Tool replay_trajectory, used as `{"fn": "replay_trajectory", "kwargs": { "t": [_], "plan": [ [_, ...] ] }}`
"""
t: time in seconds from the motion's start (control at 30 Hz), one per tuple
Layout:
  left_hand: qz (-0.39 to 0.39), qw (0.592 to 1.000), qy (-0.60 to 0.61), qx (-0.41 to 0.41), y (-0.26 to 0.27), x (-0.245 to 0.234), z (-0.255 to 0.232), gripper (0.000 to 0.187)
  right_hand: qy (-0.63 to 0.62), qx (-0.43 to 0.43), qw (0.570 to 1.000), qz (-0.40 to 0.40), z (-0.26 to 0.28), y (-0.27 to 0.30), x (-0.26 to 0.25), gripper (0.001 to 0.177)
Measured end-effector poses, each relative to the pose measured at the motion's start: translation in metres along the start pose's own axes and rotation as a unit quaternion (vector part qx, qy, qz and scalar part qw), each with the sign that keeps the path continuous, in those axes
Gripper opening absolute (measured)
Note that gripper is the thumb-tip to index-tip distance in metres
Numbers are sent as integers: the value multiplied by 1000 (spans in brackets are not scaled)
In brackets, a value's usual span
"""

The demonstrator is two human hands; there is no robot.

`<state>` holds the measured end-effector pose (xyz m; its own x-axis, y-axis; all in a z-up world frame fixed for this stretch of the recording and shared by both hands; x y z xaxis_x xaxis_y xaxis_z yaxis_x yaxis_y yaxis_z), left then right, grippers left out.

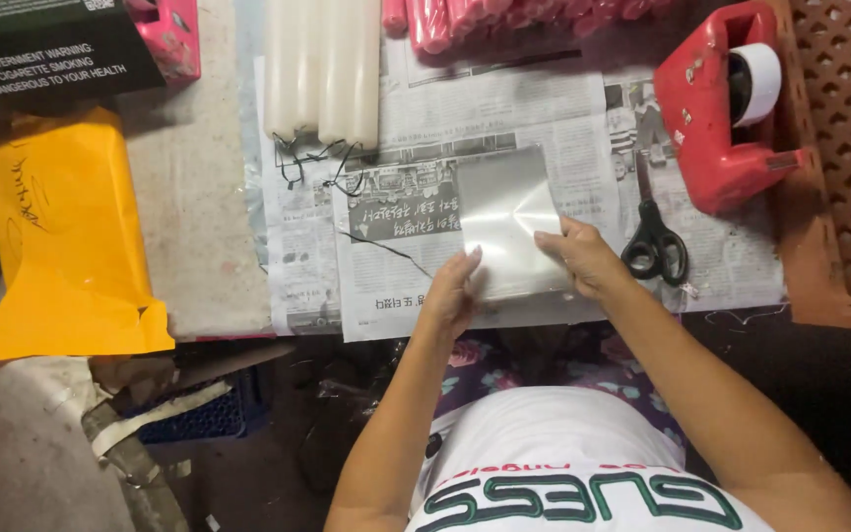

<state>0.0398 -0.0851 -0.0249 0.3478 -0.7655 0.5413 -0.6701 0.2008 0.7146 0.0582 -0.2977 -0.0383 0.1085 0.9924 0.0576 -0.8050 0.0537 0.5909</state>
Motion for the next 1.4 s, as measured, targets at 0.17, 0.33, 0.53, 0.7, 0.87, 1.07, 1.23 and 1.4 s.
{"fn": "replay_trajectory", "kwargs": {
  "t": [0.17, 0.33, 0.53, 0.7, 0.87, 1.07, 1.23, 1.4],
  "plan": [
    [32, 994, -55, 91, 20, 14, -8, 44, 13, 10, 1000, 22, 23, 23, 5, 48],
    [36, 999, -15, 25, 9, 6, 4, 48, 18, -22, 999, 15, 5, 15, -17, 47],
    [30, 995, -75, 58, -6, 0, -2, 46, -35, -23, 998, 38, 25, 31, -8, 46],
    [46, 998, 29, 18, 30, 38, -14, 58, -45, -56, 997, 14, 17, 28, -12, 40],
    [36, 999, -22, 20, -1, 9, 7, 52, -51, -18, 998, 25, -21, 2, -19, 37],
    [15, 983, -172, 60, 28, 30, -16, 51, 257, -63, 964, -35, 31, 40, -41, 47],
    [3, 973, -218, 76, 37, 44, -16, 52, 461, -340, 780, -252, 153, 116, -152, 14],
    [-46, 974, -217, 44, 37, 46, -15, 38, 633, -216, 603, -435, 192, 129, -356, 36]
  ]
}}
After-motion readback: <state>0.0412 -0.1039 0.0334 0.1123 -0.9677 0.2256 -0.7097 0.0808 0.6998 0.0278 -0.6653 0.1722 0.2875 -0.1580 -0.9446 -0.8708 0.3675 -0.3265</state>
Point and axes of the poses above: each hand's wrist, its own y-axis away from the middle knuckle, its own x-axis out of the palm, z = x × y, the point moved 4 cm from there along -y, towards the middle knuckle, and after that the axes turned 13 degrees about y, right-handed, at the moved point
